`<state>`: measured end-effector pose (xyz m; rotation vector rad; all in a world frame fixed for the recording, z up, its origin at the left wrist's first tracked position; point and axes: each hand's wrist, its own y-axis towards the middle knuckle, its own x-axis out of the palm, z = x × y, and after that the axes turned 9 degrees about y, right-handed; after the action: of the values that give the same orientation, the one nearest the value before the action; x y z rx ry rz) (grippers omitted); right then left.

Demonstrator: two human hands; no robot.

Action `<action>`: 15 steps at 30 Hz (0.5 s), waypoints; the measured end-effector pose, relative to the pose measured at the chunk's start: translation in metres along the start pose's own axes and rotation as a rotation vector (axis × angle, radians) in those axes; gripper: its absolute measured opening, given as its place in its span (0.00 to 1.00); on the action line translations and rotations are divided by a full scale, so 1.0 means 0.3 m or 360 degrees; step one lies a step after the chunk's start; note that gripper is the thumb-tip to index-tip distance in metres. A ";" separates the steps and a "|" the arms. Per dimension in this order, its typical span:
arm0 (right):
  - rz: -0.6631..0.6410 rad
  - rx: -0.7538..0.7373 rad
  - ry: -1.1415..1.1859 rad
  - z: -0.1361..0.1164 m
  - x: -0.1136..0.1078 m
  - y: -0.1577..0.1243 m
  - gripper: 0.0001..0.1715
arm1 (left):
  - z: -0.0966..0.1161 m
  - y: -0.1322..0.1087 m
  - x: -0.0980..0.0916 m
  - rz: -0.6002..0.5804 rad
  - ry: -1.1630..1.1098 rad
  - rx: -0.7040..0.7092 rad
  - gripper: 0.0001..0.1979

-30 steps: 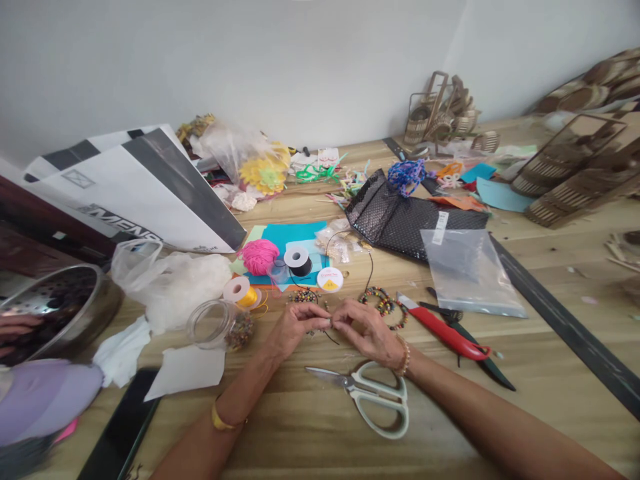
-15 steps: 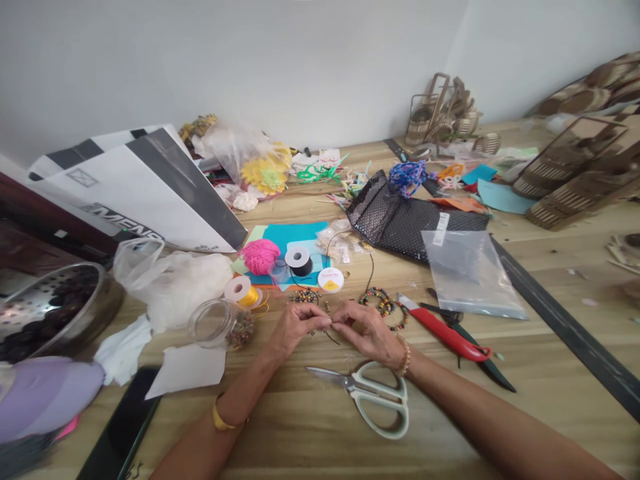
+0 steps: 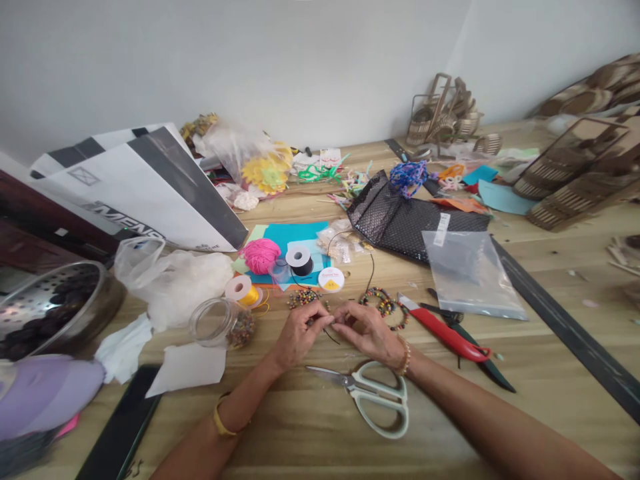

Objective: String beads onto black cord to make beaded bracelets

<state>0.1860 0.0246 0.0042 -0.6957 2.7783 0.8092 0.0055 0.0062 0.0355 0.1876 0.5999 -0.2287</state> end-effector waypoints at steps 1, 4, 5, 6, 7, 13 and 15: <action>-0.0003 -0.0001 0.0004 0.000 0.000 0.000 0.09 | 0.001 -0.001 0.000 0.0024 0.0018 0.0007 0.12; -0.0014 -0.0007 0.0023 0.001 0.001 -0.001 0.09 | 0.005 -0.004 0.001 0.0058 0.0015 0.0010 0.10; -0.0022 -0.0002 0.0035 0.001 0.001 -0.001 0.09 | 0.006 -0.005 0.000 0.0067 0.0000 0.0001 0.10; -0.0035 0.0005 0.0046 0.001 0.001 -0.002 0.08 | 0.007 -0.005 0.000 0.0076 -0.0021 -0.0014 0.10; -0.0048 0.0012 0.0053 0.000 0.001 -0.002 0.08 | 0.009 -0.005 -0.001 0.0086 -0.0042 -0.0032 0.10; -0.0057 0.0062 0.0160 -0.014 -0.010 0.001 0.11 | 0.023 -0.005 -0.013 0.0195 -0.0066 0.0026 0.10; -0.0032 0.0164 0.0243 -0.022 -0.020 0.003 0.12 | 0.030 -0.005 -0.018 0.0210 -0.0065 0.0091 0.10</action>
<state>0.1906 0.0241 0.0118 -0.7970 2.9183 0.6281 0.0055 0.0034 0.0457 0.2764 0.5387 -0.1218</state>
